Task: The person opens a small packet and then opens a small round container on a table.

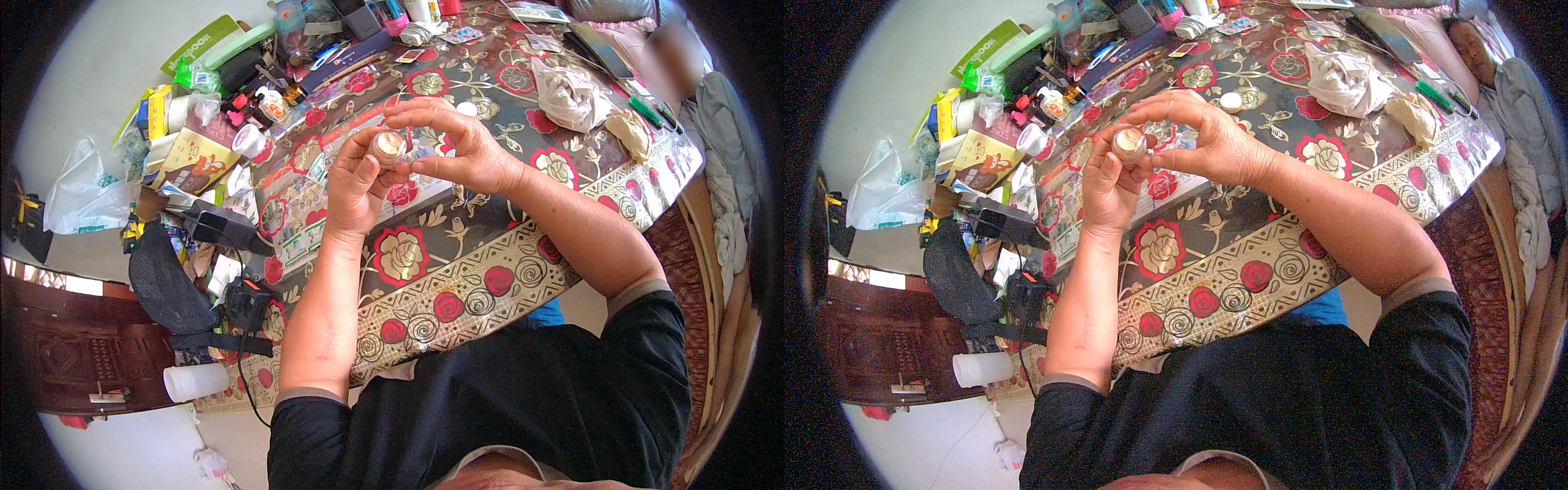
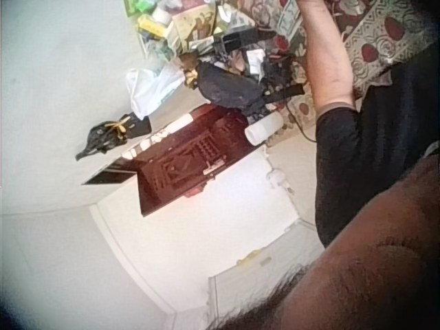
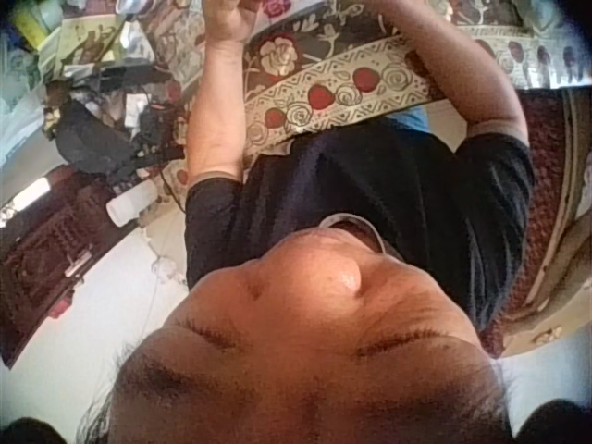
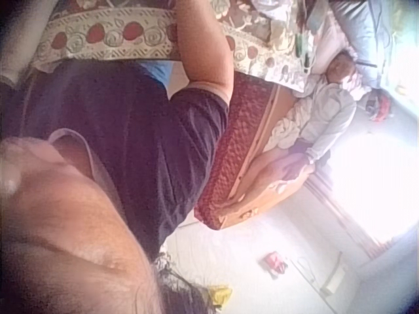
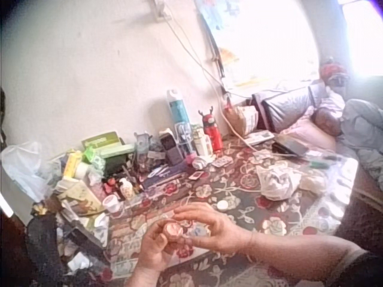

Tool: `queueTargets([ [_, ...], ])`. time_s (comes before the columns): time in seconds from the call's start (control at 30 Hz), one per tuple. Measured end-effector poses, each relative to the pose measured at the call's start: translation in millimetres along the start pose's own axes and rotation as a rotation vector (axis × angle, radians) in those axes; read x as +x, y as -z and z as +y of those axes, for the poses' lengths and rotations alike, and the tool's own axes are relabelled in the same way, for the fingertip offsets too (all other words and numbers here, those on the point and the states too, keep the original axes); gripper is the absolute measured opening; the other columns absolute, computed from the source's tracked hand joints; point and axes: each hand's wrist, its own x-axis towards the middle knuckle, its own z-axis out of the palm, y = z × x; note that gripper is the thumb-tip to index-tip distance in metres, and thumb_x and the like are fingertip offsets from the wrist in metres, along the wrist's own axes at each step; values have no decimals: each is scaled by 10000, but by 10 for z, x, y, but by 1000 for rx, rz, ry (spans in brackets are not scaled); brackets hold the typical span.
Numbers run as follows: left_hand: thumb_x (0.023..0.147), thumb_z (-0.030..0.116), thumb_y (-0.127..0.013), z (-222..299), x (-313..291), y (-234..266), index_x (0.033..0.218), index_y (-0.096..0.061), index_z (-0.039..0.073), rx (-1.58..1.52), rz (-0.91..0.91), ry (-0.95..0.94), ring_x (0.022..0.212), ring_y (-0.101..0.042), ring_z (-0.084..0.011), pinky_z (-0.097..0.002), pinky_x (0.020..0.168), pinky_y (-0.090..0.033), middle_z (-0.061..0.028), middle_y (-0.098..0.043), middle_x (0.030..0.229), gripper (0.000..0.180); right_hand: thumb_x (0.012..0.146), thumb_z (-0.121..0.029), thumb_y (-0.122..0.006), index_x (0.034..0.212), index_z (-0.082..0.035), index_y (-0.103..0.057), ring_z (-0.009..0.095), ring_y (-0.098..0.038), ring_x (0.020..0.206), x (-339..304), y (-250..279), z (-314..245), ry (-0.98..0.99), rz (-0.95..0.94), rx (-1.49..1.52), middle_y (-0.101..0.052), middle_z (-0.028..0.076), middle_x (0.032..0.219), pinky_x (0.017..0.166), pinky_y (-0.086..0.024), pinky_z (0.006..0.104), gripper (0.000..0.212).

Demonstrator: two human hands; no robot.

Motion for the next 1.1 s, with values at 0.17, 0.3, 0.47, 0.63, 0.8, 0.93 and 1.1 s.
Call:
queueTargets([
  [0.17, 809, 275, -672, -4, 15, -12, 1138, -484, 31, -10, 11, -12, 839, -651, -188, -300, 746, -567, -96, -611, 1010, 451, 745, -180, -688, 1207, -86, -528, 283, -426, 1215, 1, 2, 21, 22, -7, -35, -476, 121, 1284, 1012, -329, 413, 498],
  [0.3, 808, 249, -676, 10, 31, -6, 1134, -478, 35, 1, 28, -26, 857, -651, -208, -313, 767, -560, -100, -611, 1023, 437, 728, -168, -689, 1243, -98, -507, 294, -392, 1239, 7, 1, -11, 34, -10, -83, -463, 120, 1298, 1021, -304, 435, 550],
  [0.47, 804, 242, -679, 7, 38, -22, 1139, -467, 43, 29, 62, -48, 879, -642, -213, -316, 791, -548, -112, -600, 1055, 444, 685, -114, -690, 1282, -128, -478, 313, -350, 1267, -4, -31, -49, 36, -2, -196, -438, 112, 1327, 1038, -280, 450, 633],
  [0.63, 795, 291, -688, 7, 44, -22, 1145, -456, 51, 74, 65, -51, 890, -629, -188, -291, 791, -539, -125, -577, 1105, 484, 650, -138, -694, 1251, -138, -506, 343, -367, 1239, -5, -83, -25, 70, 40, -251, -444, 129, 1304, 1025, -303, 463, 630],
  [0.8, 799, 289, -683, 14, 45, -52, 1139, -459, 48, 82, 76, -54, 893, -625, -182, -292, 794, -537, -112, -564, 1117, 472, 624, -131, -699, 1249, -166, -511, 350, -361, 1244, 16, -68, -72, 91, 33, -365, -440, 123, 1310, 1008, -318, 475, 654],
  [0.93, 814, 278, -667, -6, 48, -13, 1137, -459, 42, 94, 72, -67, 895, -623, -183, -299, 804, -535, -105, -568, 1100, 451, 618, -144, -698, 1245, -195, -517, 340, -359, 1251, 30, -44, -95, 119, 15, -520, -446, 113, 1307, 996, -324, 485, 654],
  [1.1, 816, 234, -667, 5, 44, -14, 1113, -463, 32, 65, 89, -44, 913, -625, -204, -318, 809, -538, -103, -586, 1066, 414, 624, -143, -732, 1274, -229, -489, 341, -326, 1282, 41, 2, -117, 128, -33, -638, -386, 98, 1373, 1016, -303, 499, 699],
])
